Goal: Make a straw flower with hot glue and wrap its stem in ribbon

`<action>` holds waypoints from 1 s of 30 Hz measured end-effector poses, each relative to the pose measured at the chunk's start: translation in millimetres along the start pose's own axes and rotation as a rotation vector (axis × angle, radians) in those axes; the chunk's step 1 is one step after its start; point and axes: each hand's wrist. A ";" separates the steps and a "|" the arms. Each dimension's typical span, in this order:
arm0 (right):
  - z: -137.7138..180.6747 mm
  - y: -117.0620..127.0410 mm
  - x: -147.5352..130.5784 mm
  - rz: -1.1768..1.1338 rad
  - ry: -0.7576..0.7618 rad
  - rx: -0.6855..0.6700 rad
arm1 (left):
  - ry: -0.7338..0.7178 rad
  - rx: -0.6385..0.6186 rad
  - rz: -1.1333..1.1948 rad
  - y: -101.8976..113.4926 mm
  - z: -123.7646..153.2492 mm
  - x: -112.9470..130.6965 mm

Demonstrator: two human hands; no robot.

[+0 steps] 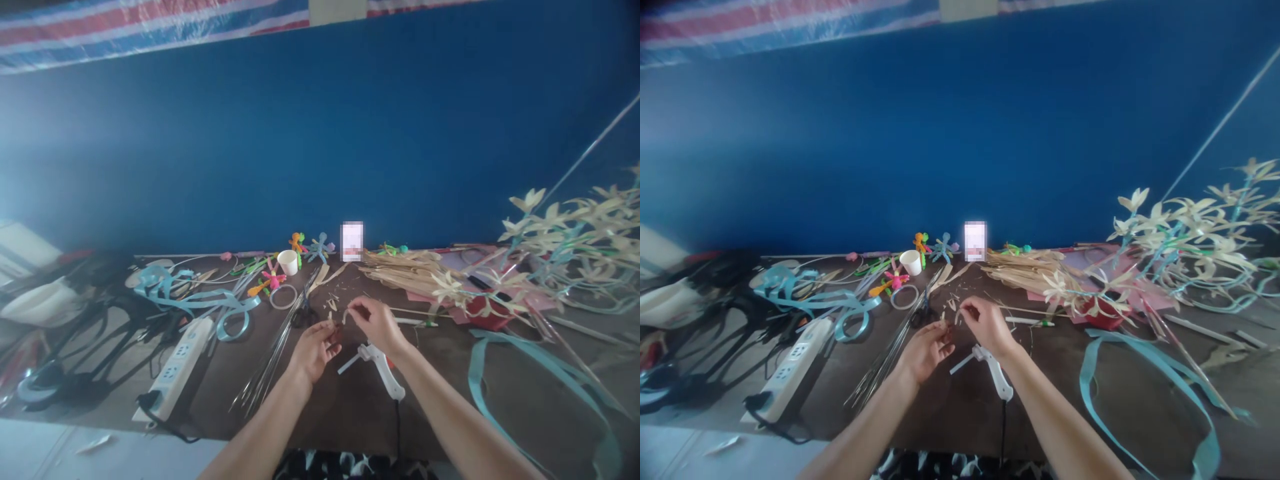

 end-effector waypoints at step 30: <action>37.4 -15.8 -6.9 -0.580 -0.369 0.180 | -0.318 0.075 -0.222 -14.3 -1.6 -13.1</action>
Point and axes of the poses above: each hand's wrist, its own z-axis away from the middle knuckle, its own y-axis out of the back of the hand, x = y × z, and after that the axes turned 10 degrees about y, right-handed
